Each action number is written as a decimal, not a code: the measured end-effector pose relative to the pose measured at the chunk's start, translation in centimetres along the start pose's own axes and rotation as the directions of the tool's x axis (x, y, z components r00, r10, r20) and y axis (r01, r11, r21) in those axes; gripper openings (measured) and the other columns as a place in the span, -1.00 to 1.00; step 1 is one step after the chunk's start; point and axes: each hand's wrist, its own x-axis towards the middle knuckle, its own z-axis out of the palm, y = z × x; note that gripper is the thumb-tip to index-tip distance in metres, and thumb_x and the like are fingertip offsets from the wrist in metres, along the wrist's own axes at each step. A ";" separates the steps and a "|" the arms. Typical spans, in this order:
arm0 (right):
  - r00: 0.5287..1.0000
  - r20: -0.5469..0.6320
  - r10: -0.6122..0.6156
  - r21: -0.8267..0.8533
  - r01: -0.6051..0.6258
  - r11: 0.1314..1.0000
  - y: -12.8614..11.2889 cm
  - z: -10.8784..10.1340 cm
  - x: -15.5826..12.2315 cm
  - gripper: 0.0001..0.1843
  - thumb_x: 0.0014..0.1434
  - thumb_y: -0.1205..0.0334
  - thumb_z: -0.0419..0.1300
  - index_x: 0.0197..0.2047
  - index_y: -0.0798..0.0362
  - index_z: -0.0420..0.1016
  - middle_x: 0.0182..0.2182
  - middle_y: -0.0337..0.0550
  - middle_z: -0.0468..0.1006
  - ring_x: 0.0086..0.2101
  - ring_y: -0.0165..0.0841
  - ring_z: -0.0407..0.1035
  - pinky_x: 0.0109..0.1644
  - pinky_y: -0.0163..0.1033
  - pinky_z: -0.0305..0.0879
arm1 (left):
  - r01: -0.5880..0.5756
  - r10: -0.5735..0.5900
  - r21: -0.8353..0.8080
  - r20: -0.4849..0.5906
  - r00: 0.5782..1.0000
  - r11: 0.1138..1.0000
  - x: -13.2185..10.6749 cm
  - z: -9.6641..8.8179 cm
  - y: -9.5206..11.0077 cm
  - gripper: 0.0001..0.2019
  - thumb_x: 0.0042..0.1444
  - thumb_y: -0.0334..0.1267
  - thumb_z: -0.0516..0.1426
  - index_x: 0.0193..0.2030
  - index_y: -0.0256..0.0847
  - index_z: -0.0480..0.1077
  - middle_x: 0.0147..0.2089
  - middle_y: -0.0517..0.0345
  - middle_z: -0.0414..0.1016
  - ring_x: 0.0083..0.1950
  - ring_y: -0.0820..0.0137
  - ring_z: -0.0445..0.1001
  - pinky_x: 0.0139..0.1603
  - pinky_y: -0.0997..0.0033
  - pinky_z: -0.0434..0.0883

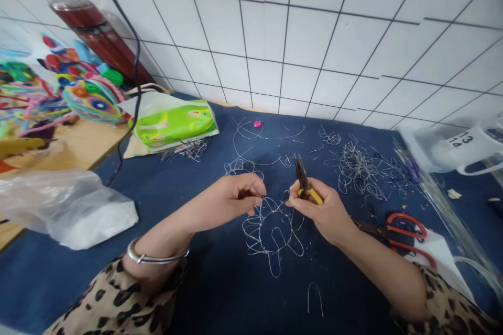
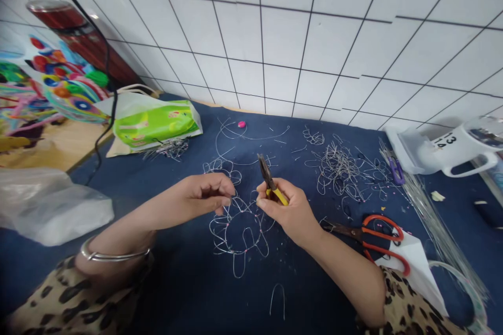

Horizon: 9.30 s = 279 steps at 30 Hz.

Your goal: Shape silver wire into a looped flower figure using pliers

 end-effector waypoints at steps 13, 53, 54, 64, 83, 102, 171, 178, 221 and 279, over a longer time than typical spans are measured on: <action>0.999 -0.034 -0.037 0.025 0.037 0.999 0.2 -0.1 0.1 -0.80 0.05 0.23 0.22 -0.20 -0.02 0.38 -0.35 -0.26 0.38 -0.31 -0.41 0.32 -0.09 -0.13 0.30 | -0.013 0.019 0.131 -0.039 0.999 0.991 0.0 0.1 0.0 -0.90 0.13 -0.31 0.00 -0.25 -0.23 0.29 -0.42 0.25 0.32 -0.41 0.52 0.31 -0.38 0.51 0.30; 0.984 -0.175 -0.026 0.182 0.058 0.981 0.8 0.4 0.5 -0.78 0.01 0.25 0.25 -0.22 0.00 0.39 -0.33 -0.26 0.36 -0.35 -0.46 0.31 -0.07 -0.16 0.32 | -0.028 0.021 -0.075 -0.091 0.996 0.997 0.6 0.4 -1.1 -0.89 0.10 -0.35 0.03 -0.23 -0.25 0.30 -0.33 0.20 0.37 -0.38 0.52 0.38 -0.30 0.45 0.35; 0.984 -0.178 -0.024 0.181 0.057 0.982 0.9 0.4 0.5 -0.77 0.01 0.24 0.25 -0.21 0.00 0.39 -0.32 -0.26 0.36 -0.34 -0.46 0.31 -0.07 -0.16 0.32 | -0.023 0.017 -0.071 -0.083 0.996 0.997 0.6 0.3 -1.0 -0.90 0.11 -0.34 0.03 -0.23 -0.25 0.30 -0.34 0.21 0.36 -0.38 0.52 0.37 -0.30 0.45 0.35; 0.983 -0.185 -0.018 0.193 0.054 0.980 1.0 0.4 0.4 -0.76 -0.01 0.22 0.27 -0.22 0.01 0.40 -0.33 -0.26 0.38 -0.33 -0.44 0.32 -0.07 -0.15 0.34 | -0.047 0.045 -0.053 -0.040 0.998 0.997 0.5 0.4 -0.7 -0.86 0.05 -0.32 0.09 -0.22 -0.24 0.28 -0.37 0.23 0.33 -0.36 0.51 0.32 -0.33 0.49 0.31; 0.989 -0.137 -0.057 0.237 0.089 0.967 1.1 0.0 0.3 -0.78 0.02 0.29 0.22 -0.20 0.01 0.38 -0.37 -0.27 0.35 -0.32 -0.45 0.30 -0.09 -0.16 0.35 | -0.044 0.045 0.031 -0.029 0.999 0.999 1.1 2.0 -1.1 -0.83 0.07 -0.35 0.04 -0.17 -0.22 0.31 -0.33 0.20 0.33 -0.35 0.49 0.29 -0.32 0.47 0.31; 0.991 -0.115 -0.062 0.213 0.086 0.973 1.1 -0.2 0.3 -0.78 0.03 0.31 0.21 -0.20 0.00 0.36 -0.40 -0.30 0.35 -0.41 -0.49 0.30 -0.24 -0.27 0.30 | -0.045 0.045 0.180 0.006 0.999 0.983 1.2 2.7 -1.7 -0.89 0.07 -0.32 0.07 -0.23 -0.20 0.29 -0.37 0.24 0.34 -0.40 0.52 0.29 -0.39 0.51 0.29; 0.981 -0.095 -0.168 -0.417 0.114 0.902 0.5 0.7 -0.3 -0.82 0.05 0.29 0.15 -0.23 -0.05 0.46 -0.25 -0.20 0.42 -0.27 -0.39 0.36 -0.13 -0.21 0.28 | -0.039 0.046 0.141 -0.046 0.998 0.989 1.4 3.2 -1.6 -0.87 0.05 -0.33 0.08 -0.22 -0.19 0.31 -0.45 0.28 0.35 -0.46 0.53 0.31 -0.44 0.53 0.28; 0.987 -0.110 -0.115 -0.337 0.071 0.939 0.4 0.7 -0.3 -0.82 0.04 0.27 0.16 -0.23 -0.03 0.45 -0.29 -0.22 0.41 -0.29 -0.41 0.36 -0.14 -0.23 0.28 | -0.067 0.070 0.122 -0.025 0.997 0.990 1.3 3.2 -1.4 -0.85 0.09 -0.30 0.07 -0.17 -0.19 0.33 -0.44 0.26 0.34 -0.44 0.52 0.30 -0.42 0.51 0.28; 0.941 0.008 -0.337 -0.462 0.303 0.834 -3.6 -2.2 -1.2 -0.76 0.13 0.21 0.12 -0.10 -0.02 0.36 -0.25 -0.20 0.47 -0.24 -0.39 0.39 -0.13 -0.25 0.31 | -0.235 0.248 0.088 -0.199 0.948 0.968 1.5 3.9 -1.6 -0.82 0.24 -0.22 -0.03 -0.27 -0.25 0.32 -0.31 0.15 0.38 -0.27 0.46 0.36 -0.21 0.40 0.31; 0.868 0.452 -0.204 -0.892 0.441 -0.100 -6.0 -2.3 -2.1 -0.72 0.19 0.07 0.03 -0.19 0.08 0.41 -0.36 -0.06 0.38 -0.32 -0.26 0.18 -0.25 -0.17 0.05 | -0.256 0.274 0.106 -0.228 0.934 0.961 0.7 3.0 -0.7 -0.84 0.26 -0.26 -0.08 -0.28 -0.25 0.24 -0.36 0.16 0.38 -0.33 0.48 0.38 -0.24 0.39 0.34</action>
